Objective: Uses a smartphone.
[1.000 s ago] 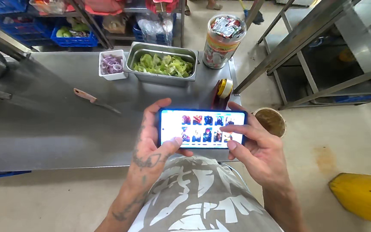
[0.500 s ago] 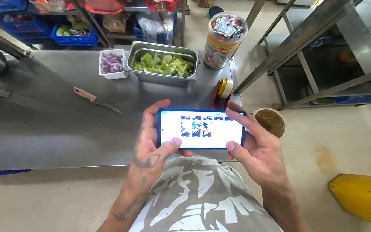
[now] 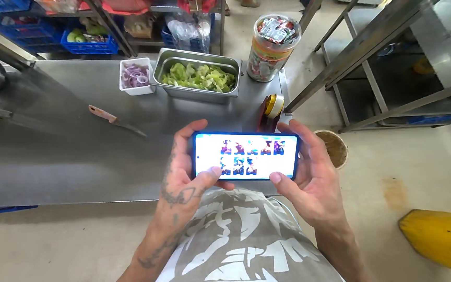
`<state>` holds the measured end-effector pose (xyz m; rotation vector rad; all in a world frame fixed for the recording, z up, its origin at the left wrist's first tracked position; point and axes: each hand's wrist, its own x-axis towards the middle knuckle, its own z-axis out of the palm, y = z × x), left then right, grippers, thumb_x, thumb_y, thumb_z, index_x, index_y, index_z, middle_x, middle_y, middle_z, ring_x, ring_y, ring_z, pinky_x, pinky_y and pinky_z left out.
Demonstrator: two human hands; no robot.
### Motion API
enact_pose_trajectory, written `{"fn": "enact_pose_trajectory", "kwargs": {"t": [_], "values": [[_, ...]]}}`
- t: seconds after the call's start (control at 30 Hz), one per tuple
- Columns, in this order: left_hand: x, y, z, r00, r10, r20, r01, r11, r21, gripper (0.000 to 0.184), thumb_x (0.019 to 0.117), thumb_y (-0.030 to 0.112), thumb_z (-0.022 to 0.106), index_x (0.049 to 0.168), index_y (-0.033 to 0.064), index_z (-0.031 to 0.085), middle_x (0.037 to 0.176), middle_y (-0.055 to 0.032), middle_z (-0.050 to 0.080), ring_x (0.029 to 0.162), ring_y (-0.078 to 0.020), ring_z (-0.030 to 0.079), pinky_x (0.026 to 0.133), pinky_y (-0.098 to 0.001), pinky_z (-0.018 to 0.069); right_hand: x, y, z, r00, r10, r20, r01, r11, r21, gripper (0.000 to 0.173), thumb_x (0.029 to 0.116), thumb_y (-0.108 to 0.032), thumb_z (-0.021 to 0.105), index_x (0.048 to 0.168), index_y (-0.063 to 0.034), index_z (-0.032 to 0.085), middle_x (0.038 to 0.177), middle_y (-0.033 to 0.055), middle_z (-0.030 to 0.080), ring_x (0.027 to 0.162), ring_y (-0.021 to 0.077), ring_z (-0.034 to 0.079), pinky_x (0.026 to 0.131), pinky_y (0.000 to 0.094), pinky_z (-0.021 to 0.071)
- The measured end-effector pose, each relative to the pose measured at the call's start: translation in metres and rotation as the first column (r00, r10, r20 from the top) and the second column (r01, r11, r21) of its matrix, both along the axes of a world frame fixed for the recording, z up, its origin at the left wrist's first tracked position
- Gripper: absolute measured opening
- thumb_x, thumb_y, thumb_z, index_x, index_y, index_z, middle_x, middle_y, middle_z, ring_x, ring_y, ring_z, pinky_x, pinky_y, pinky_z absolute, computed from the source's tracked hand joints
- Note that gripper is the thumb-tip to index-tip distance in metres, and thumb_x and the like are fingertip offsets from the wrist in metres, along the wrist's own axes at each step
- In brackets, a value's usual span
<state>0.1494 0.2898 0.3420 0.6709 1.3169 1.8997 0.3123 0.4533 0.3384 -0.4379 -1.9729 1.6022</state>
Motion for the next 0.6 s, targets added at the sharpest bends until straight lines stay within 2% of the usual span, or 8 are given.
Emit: {"fn": "enact_pose_trajectory", "kwargs": {"t": [0.13, 0.3, 0.43, 0.5, 0.57, 0.6], "values": [[0.001, 0.0, 0.001, 1.0, 0.005, -0.015, -0.005, 1.0, -0.003, 0.069, 0.0902, -0.001, 0.054, 0.152, 0.0216, 0.033, 0.13, -0.0132, 0.058, 0.095, -0.0262, 0.073, 0.06, -0.0403, 0.0649, -0.003, -0.005, 0.0, 0.998, -0.061, 0.014, 0.062, 0.998, -0.025, 0.09, 0.0839, -0.02, 0.075, 0.159, -0.0216, 0.027, 0.153, 0.0047, 0.043, 0.12, 0.0201, 0.062, 0.08, 0.0336, 0.0643], [0.006, 0.001, 0.004, 0.995, -0.006, -0.097, 0.005, 1.0, -0.018, 0.073, 0.0884, 0.0, 0.056, 0.153, 0.0217, 0.031, 0.132, -0.0124, 0.058, 0.098, -0.0273, 0.072, 0.063, -0.0419, 0.0654, -0.009, -0.011, -0.004, 0.969, -0.22, 0.11, 0.208, 0.972, 0.109, 0.1, 0.0802, -0.032, 0.08, 0.161, -0.0234, 0.022, 0.149, 0.0006, 0.047, 0.12, 0.014, 0.061, 0.084, 0.032, 0.062], [0.01, 0.0, 0.003, 0.992, -0.017, -0.123, 0.014, 1.0, -0.026, 0.076, 0.0875, 0.002, 0.058, 0.154, 0.0232, 0.03, 0.133, -0.0119, 0.057, 0.101, -0.028, 0.071, 0.065, -0.0434, 0.0656, -0.012, -0.012, -0.009, 0.947, -0.29, 0.139, 0.26, 0.945, 0.196, 0.102, 0.0811, -0.035, 0.08, 0.162, -0.0245, 0.018, 0.148, -0.0012, 0.048, 0.117, 0.0115, 0.061, 0.084, 0.0299, 0.0601], [0.01, 0.0, 0.003, 0.992, -0.021, -0.122, 0.017, 0.999, -0.036, 0.075, 0.0878, 0.002, 0.058, 0.154, 0.0228, 0.03, 0.134, -0.0121, 0.057, 0.101, -0.0281, 0.071, 0.065, -0.0437, 0.0658, -0.01, -0.011, -0.009, 0.954, -0.271, 0.128, 0.251, 0.955, 0.157, 0.103, 0.0822, -0.036, 0.079, 0.162, -0.0246, 0.015, 0.148, -0.0009, 0.048, 0.118, 0.0125, 0.062, 0.085, 0.0304, 0.0605], [0.009, 0.001, 0.004, 0.995, -0.022, -0.1, 0.019, 0.999, -0.034, 0.075, 0.0871, 0.0, 0.056, 0.154, 0.0222, 0.03, 0.134, -0.0123, 0.057, 0.099, -0.0276, 0.072, 0.064, -0.0431, 0.0656, -0.007, -0.009, -0.005, 0.97, -0.218, 0.109, 0.215, 0.976, 0.041, 0.1, 0.0854, -0.042, 0.076, 0.163, -0.026, 0.015, 0.147, -0.0017, 0.049, 0.11, 0.0117, 0.065, 0.076, 0.0274, 0.0616], [0.008, 0.001, 0.003, 0.996, -0.024, -0.084, 0.022, 0.999, -0.03, 0.074, 0.0873, 0.0, 0.056, 0.153, 0.0221, 0.031, 0.133, -0.0123, 0.057, 0.098, -0.0274, 0.072, 0.064, -0.0431, 0.0655, -0.005, -0.007, -0.003, 0.977, -0.192, 0.094, 0.195, 0.981, -0.024, 0.096, 0.0868, -0.044, 0.074, 0.162, -0.0271, 0.016, 0.147, -0.0027, 0.05, 0.097, 0.0103, 0.066, 0.063, 0.0238, 0.059]]}}
